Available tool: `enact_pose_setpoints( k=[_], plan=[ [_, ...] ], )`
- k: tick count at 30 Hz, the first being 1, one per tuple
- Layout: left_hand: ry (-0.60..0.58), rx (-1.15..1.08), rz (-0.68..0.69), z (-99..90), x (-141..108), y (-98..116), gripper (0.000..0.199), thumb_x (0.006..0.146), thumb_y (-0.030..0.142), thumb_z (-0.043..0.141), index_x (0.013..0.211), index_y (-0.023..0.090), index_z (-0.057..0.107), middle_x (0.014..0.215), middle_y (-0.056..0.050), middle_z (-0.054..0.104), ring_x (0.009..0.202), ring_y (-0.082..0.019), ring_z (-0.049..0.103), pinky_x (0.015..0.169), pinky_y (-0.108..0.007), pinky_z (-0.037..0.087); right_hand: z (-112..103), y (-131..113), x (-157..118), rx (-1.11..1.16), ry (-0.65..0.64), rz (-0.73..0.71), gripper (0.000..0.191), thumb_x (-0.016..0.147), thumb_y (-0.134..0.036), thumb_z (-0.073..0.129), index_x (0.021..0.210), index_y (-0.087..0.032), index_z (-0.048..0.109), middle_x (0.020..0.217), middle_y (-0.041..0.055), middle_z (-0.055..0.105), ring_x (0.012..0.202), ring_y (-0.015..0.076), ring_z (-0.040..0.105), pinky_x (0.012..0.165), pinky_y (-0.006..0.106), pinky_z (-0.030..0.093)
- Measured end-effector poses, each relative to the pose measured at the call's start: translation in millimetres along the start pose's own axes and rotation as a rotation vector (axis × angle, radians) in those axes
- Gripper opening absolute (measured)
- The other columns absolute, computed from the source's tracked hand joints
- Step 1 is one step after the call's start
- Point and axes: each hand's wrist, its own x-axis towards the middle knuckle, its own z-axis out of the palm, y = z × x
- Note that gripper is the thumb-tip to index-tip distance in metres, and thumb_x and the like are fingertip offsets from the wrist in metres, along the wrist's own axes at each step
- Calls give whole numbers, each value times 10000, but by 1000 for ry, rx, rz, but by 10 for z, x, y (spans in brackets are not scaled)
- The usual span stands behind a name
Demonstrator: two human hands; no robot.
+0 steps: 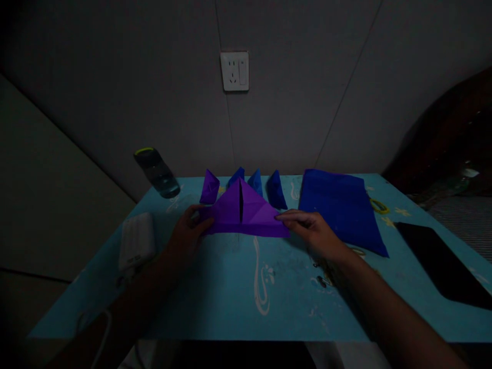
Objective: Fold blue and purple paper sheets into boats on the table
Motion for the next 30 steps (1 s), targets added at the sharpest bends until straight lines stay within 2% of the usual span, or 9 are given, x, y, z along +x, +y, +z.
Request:
enact_pose_setpoints(
  k=[3, 7, 13, 15, 18, 21, 23, 25, 30],
  plan=[
    [25, 36, 47, -16, -1, -4, 386, 673, 264, 788, 972, 248, 543, 717, 71, 677, 587, -92, 618, 537, -169, 474, -18, 6, -12, -7, -40, -50, 272, 842, -487, 680, 994, -296, 800, 1103, 76, 754, 1011, 264, 685, 888, 393, 530],
    [98, 202, 128, -60, 23, -19, 178, 686, 285, 746, 784, 195, 629, 713, 34, 669, 629, -106, 614, 563, -193, 476, -19, 19, -41, -34, -76, -89, 287, 824, -433, 708, 1061, -292, 784, 1150, 93, 737, 1031, 285, 686, 862, 405, 557],
    [95, 230, 151, -91, 5, -7, 163, 665, 274, 760, 793, 178, 728, 754, -6, 729, 722, -155, 673, 674, -255, 537, -18, 0, -49, -100, -44, -71, 437, 745, -413, 801, 1158, -286, 742, 1227, 87, 697, 1106, 299, 660, 897, 400, 558],
    [43, 169, 158, -88, -30, 2, 185, 695, 308, 760, 816, 169, 743, 769, -23, 742, 702, -165, 693, 692, -287, 564, -24, 5, -31, -95, 8, -81, 379, 756, -424, 789, 1112, -298, 762, 1174, 73, 718, 1094, 294, 662, 913, 411, 547],
    [-108, 44, 176, -79, -94, 11, 289, 756, 396, 749, 902, 148, 749, 834, -62, 764, 725, -199, 733, 775, -362, 598, -32, 44, 0, -70, 111, -98, 267, 806, -457, 725, 993, -280, 796, 1065, 66, 746, 992, 267, 687, 862, 395, 549],
    [-204, 66, 203, -57, -148, 13, 412, 684, 375, 828, 1003, 131, 736, 872, -91, 778, 811, -232, 748, 820, -370, 602, -29, 91, 18, -66, 196, -94, 288, 835, -495, 680, 805, -230, 787, 908, 56, 751, 858, 232, 685, 759, 336, 538],
    [-206, 143, 202, -33, -169, 11, 458, 638, 323, 860, 1034, 131, 729, 893, -95, 783, 841, -239, 750, 810, -352, 608, -17, 106, 20, -74, 237, -74, 344, 847, -518, 659, 723, -211, 749, 790, 40, 729, 757, 204, 662, 684, 299, 514],
    [-175, 226, 197, -7, -176, 8, 392, 660, 311, 843, 997, 141, 738, 892, -85, 788, 835, -239, 755, 794, -346, 615, 5, 106, 16, -80, 265, -57, 366, 859, -531, 642, 717, -205, 729, 722, 27, 705, 691, 187, 637, 635, 280, 490],
    [-69, 338, 207, 11, -155, 16, 220, 742, 350, 771, 845, 157, 748, 738, -49, 778, 731, -228, 756, 722, -335, 620, 72, 90, 3, -50, 270, -112, 310, 878, -504, 633, 788, -224, 733, 769, 31, 717, 759, 205, 657, 723, 312, 512]
  ],
)
